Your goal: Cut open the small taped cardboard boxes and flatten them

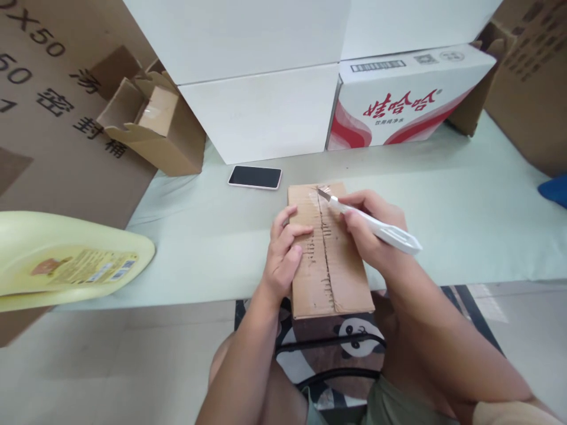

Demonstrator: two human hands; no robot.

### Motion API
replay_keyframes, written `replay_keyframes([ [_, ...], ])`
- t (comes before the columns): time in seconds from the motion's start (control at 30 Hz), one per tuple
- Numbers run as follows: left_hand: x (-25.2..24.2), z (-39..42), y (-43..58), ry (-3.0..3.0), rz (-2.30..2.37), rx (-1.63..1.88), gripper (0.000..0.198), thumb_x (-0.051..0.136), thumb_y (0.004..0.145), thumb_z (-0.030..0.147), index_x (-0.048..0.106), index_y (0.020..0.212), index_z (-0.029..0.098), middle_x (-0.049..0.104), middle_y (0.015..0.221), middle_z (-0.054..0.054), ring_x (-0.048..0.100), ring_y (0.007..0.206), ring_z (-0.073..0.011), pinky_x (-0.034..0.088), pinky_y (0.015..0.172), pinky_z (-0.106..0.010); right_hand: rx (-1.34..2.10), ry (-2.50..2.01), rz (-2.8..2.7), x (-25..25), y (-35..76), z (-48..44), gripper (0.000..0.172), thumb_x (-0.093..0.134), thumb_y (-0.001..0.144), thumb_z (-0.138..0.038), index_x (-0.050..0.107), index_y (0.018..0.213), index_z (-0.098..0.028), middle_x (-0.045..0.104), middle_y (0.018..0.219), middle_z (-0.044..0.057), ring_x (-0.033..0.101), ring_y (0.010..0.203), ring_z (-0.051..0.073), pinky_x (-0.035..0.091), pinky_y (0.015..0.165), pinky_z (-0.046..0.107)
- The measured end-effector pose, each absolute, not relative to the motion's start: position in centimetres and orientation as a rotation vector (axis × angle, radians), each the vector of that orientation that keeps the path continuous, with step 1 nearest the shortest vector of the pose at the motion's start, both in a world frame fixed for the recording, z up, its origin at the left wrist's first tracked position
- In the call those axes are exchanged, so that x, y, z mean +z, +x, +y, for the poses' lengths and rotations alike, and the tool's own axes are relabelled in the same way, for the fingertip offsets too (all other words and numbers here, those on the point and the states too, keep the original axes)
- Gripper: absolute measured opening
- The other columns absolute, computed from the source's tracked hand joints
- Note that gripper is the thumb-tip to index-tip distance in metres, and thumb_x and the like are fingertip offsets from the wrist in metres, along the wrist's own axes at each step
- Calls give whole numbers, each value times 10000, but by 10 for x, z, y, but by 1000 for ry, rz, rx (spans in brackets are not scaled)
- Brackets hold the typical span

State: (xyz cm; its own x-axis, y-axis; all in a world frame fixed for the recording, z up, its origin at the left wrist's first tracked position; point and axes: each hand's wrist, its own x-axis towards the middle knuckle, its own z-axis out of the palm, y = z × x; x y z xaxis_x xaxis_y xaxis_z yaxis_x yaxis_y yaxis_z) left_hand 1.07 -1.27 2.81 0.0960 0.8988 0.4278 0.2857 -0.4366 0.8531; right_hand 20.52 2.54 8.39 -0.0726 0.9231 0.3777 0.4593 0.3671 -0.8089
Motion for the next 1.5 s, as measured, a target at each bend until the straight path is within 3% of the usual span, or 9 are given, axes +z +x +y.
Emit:
replay_keyframes([
  [0.1, 25, -13, 8, 1817, 1197, 1330, 357, 393, 979, 472, 630, 1151, 267, 410, 1543, -73, 393, 1453, -305, 346, 1212, -550, 464, -1307, -1759, 84, 200, 24, 91, 654, 825, -301, 669, 879, -230, 675, 663, -28, 576, 541, 130, 478, 574, 277],
  [0.27, 22, -13, 5, 1837, 1211, 1318, 347, 385, 975, 445, 624, 1149, 263, 407, 1541, -75, 386, 1455, -301, 359, 1205, -544, 349, -1335, -1780, 84, 198, 26, 103, 703, 788, -322, 661, 817, -233, 686, 651, -20, 579, 522, 130, 451, 516, 253],
  [0.43, 22, -12, 6, 1841, 1200, 1330, 330, 386, 966, 398, 626, 1146, 261, 421, 1523, -82, 394, 1447, -302, 369, 1195, -549, 70, -1266, -1577, 79, 198, 31, 267, 661, 830, -347, 558, 615, -227, 563, 506, -24, 490, 446, 121, 384, 458, 270],
  [0.6, 22, -12, 8, 1812, 1169, 1341, 322, 390, 965, 389, 619, 1152, 261, 411, 1531, -77, 379, 1460, -289, 337, 1218, -537, 252, -1137, -1555, 78, 195, 33, 257, 608, 919, -418, 713, 798, -217, 653, 585, -8, 581, 482, 135, 480, 517, 282],
  [0.73, 21, -13, 6, 1841, 1183, 1332, 319, 383, 972, 372, 609, 1170, 266, 396, 1546, -70, 377, 1461, -284, 343, 1217, -525, 255, -1196, -1734, 85, 191, 29, 194, 691, 850, -399, 737, 793, -219, 706, 623, 6, 630, 518, 143, 501, 538, 267],
  [0.87, 22, -13, 5, 1838, 1157, 1354, 307, 403, 966, 356, 619, 1167, 270, 413, 1524, -70, 400, 1444, -283, 358, 1203, -511, 155, -1297, -1739, 85, 188, 26, 131, 646, 848, -328, 728, 839, -226, 682, 612, -8, 618, 521, 140, 500, 555, 261],
  [1.5, 25, -15, 5, 1768, 1209, 1325, 351, 390, 970, 439, 642, 1122, 248, 431, 1530, -82, 407, 1446, -284, 335, 1213, -497, 99, -1400, -1940, 87, 178, 25, 139, 600, 854, -344, 671, 841, -226, 701, 675, 13, 601, 557, 150, 411, 557, 255],
])
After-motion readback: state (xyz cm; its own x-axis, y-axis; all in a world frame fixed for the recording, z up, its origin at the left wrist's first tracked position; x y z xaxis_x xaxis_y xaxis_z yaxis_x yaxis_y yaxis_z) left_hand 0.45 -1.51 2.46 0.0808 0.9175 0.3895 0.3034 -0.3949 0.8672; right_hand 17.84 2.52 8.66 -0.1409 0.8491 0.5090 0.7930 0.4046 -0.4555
